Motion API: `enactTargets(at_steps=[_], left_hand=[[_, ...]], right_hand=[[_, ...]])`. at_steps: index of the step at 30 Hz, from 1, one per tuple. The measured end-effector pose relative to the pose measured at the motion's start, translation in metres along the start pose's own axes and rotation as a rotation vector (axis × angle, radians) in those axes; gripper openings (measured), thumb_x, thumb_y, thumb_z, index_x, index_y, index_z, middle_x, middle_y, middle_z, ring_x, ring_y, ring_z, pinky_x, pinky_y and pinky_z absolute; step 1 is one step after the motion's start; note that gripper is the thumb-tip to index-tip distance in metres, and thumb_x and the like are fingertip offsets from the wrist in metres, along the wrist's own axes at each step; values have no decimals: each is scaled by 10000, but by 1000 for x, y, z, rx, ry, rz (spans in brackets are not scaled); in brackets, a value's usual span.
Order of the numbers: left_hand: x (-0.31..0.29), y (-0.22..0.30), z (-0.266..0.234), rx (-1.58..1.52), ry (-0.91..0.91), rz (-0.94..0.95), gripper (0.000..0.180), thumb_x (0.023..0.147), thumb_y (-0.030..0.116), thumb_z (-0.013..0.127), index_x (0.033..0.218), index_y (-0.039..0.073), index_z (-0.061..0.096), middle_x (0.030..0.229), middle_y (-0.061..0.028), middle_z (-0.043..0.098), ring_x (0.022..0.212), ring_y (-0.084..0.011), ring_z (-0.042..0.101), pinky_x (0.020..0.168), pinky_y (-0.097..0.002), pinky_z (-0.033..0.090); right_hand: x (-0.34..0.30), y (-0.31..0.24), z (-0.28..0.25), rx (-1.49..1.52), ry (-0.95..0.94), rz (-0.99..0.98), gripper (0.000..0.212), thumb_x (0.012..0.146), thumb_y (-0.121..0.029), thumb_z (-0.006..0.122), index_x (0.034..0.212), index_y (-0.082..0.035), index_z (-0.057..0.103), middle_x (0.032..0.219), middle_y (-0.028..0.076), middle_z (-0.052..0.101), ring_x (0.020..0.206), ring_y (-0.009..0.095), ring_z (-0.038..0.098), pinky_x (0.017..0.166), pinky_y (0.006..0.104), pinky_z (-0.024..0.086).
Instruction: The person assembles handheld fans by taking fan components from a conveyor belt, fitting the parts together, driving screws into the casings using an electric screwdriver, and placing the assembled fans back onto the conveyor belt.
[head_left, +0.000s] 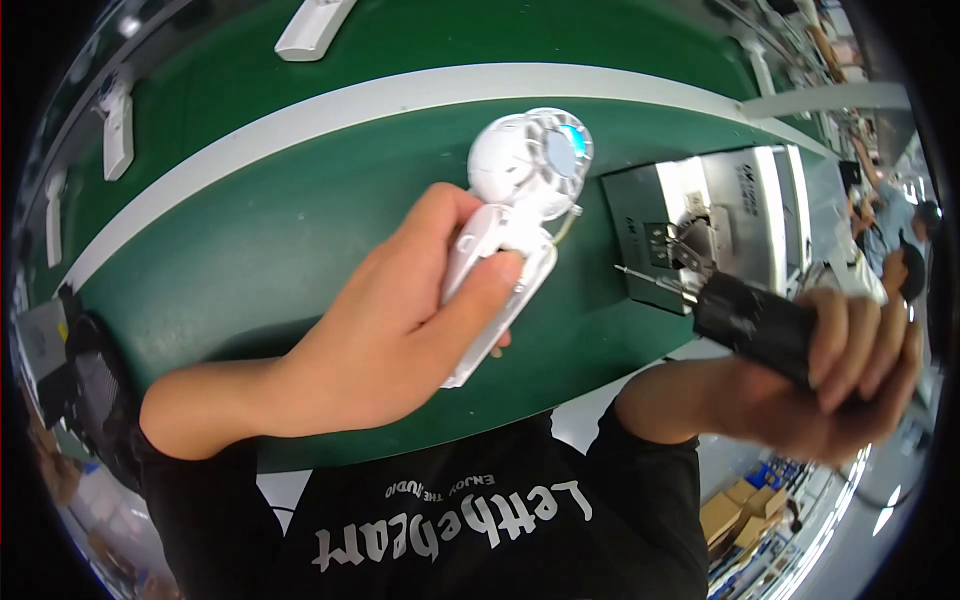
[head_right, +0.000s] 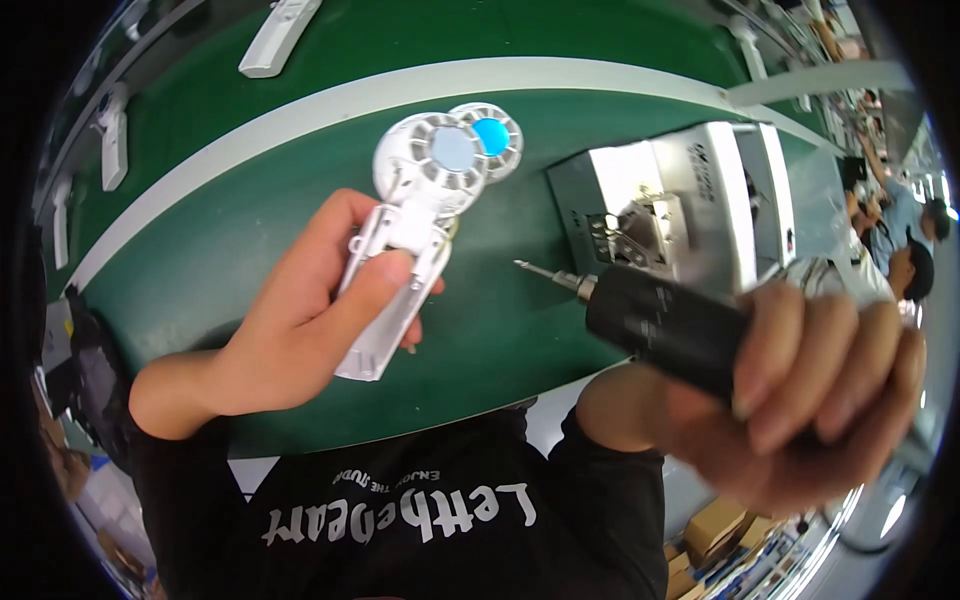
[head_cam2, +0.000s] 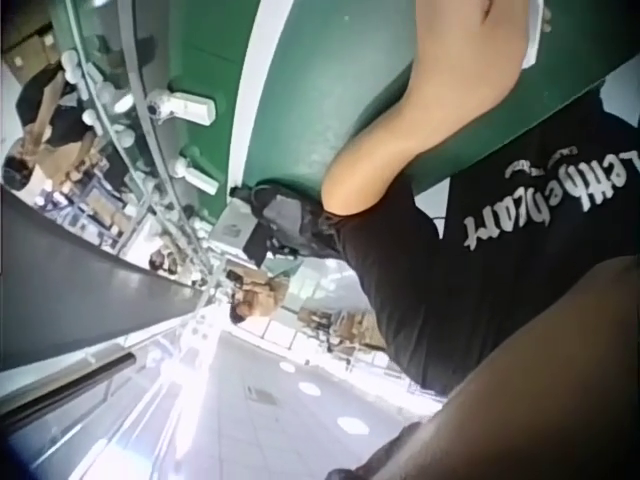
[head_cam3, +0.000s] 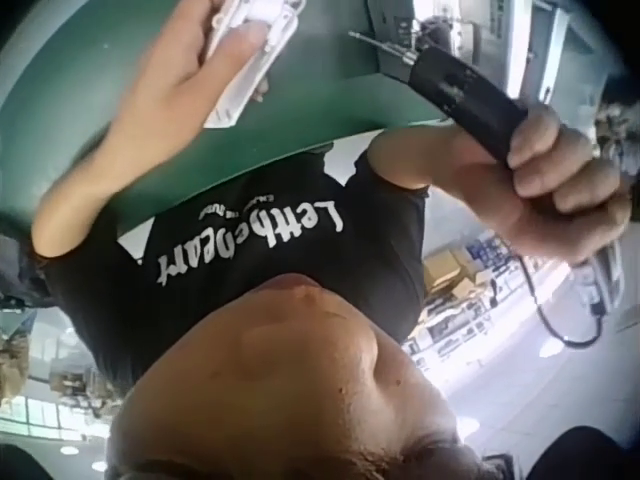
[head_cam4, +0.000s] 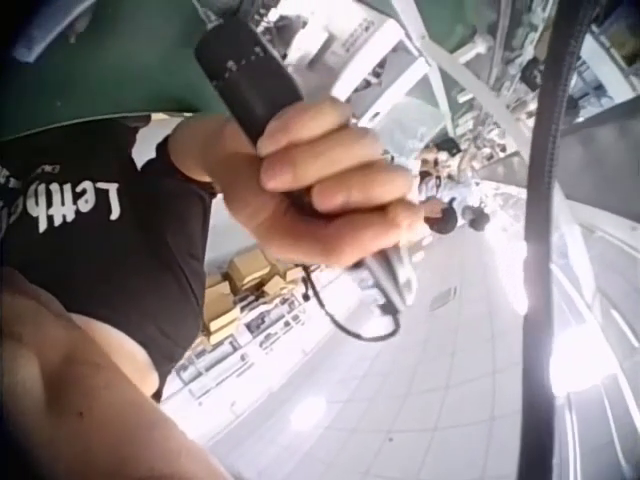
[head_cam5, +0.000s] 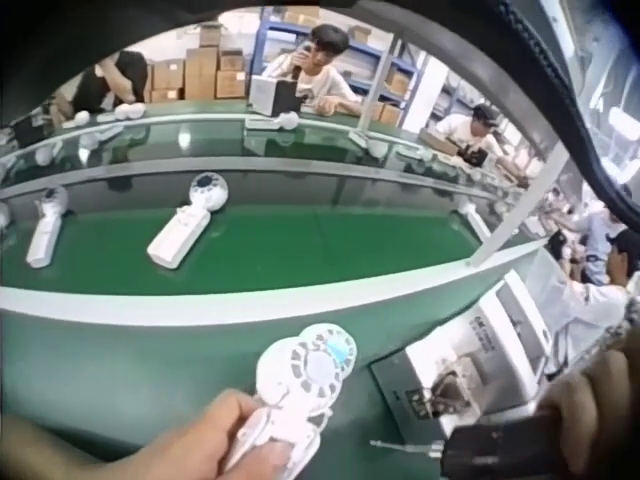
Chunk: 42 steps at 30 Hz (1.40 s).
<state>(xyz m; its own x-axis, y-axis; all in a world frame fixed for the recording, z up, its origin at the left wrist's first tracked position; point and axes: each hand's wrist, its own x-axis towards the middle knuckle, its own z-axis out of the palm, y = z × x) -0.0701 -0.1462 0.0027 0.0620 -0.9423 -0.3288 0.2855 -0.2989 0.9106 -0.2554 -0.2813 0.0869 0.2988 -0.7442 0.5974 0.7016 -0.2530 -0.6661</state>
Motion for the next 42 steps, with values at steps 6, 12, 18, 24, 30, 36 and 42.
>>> enactTargets(at_steps=[6,12,18,24,30,36,42], left_hand=[[-1,-5,7,195,-24,67,225,985,181,493,1095,15,387,897,-74,586,710,-104,594,610,-249,479],[-3,-11,7,269,1,161,230,972,162,518,1075,7,383,848,-77,583,684,-112,591,580,-259,461],[-3,-14,10,298,1,192,221,966,156,526,1059,11,386,791,-76,589,658,-125,590,554,-283,449],[-5,-11,16,289,32,234,233,927,92,530,991,-42,351,716,-252,570,608,-390,593,525,-433,430],[-13,-8,10,646,61,203,261,924,95,553,1092,-3,378,807,-164,601,670,-292,622,573,-375,458],[-7,2,14,635,79,388,247,944,113,535,1111,4,389,874,-148,607,708,-228,620,597,-329,473],[0,10,-4,305,144,166,214,985,172,486,1119,25,408,960,-71,593,725,-88,558,632,-232,475]], right_hand=[[-31,2,19,234,-91,-169,169,778,-51,588,699,-99,447,576,-25,443,459,44,473,492,190,389],[-39,20,36,171,-35,-261,155,771,-59,610,716,-96,471,579,-28,453,463,48,481,475,193,396],[-42,24,38,52,-38,-267,162,780,-70,612,715,-102,468,585,-31,453,469,52,491,470,180,404],[-55,28,58,-97,-95,-264,187,939,-178,569,845,-85,437,671,-27,437,454,84,419,444,241,421],[-71,34,60,-137,-170,-233,211,967,-232,526,830,-108,422,677,-22,408,445,103,397,424,264,393],[-49,3,41,165,-247,-398,174,820,-84,591,724,-101,446,595,-35,434,472,52,484,476,191,395],[-4,-18,-17,-611,196,-316,226,936,-153,489,736,-82,408,625,-2,351,444,80,398,427,229,338]])
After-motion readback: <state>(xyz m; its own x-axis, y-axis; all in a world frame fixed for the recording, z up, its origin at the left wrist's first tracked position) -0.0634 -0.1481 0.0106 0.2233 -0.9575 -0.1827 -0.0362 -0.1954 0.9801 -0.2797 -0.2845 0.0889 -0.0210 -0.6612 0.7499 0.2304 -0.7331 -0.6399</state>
